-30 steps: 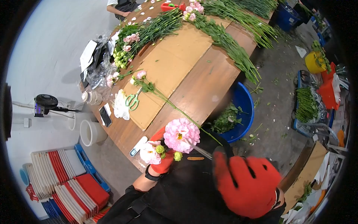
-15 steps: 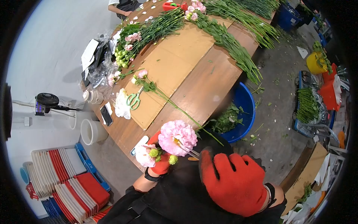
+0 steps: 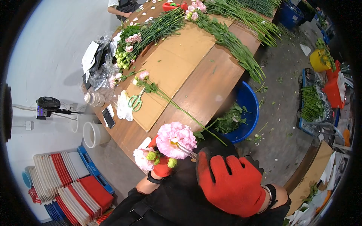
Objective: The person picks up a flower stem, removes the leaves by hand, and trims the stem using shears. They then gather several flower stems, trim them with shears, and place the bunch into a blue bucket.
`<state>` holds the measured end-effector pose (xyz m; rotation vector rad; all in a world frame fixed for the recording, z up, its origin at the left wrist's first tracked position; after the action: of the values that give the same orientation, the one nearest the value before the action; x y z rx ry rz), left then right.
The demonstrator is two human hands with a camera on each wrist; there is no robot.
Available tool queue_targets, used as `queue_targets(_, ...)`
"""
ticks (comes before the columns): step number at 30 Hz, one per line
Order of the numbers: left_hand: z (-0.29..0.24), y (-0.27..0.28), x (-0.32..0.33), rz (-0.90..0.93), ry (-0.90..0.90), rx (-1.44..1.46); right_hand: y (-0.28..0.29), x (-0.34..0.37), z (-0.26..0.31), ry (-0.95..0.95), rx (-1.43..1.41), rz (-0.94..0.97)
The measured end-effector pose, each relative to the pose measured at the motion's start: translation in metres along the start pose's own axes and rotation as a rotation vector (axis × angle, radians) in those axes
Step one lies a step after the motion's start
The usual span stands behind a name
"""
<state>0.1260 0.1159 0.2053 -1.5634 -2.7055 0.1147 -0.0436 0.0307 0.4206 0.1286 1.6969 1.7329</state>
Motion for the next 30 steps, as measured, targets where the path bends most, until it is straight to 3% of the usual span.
queue_targets(10,0.012,0.012,0.006,-0.031,-0.043,-0.095,-0.005,0.001,0.001,0.037,-0.037,-0.019)
queue_targets(18,0.027,0.006,0.005,-0.024,0.136,0.215,-0.005,0.004,0.001,0.044,-0.052,-0.039)
queue_targets(22,0.017,0.006,0.005,-0.021,0.086,0.149,-0.002,0.004,-0.006,-0.006,-0.244,-0.092)
queue_targets(28,0.001,0.001,-0.001,-0.032,0.057,0.161,0.025,0.007,-0.022,-0.076,0.061,-0.089)
queue_targets(30,0.0,0.001,-0.003,-0.009,0.057,0.171,0.004,0.009,-0.031,-0.114,0.11,0.081)
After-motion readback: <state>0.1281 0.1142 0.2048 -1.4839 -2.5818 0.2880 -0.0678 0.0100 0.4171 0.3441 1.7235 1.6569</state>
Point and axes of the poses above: each hand's wrist, its own x-axis away from the middle knuckle, its own y-axis out of the back of the hand, z = x × y, the point moved 9 cm from there along -x, towards the middle knuckle, and after that the axes turned 3 degrees about -z, right-handed, at the moved point
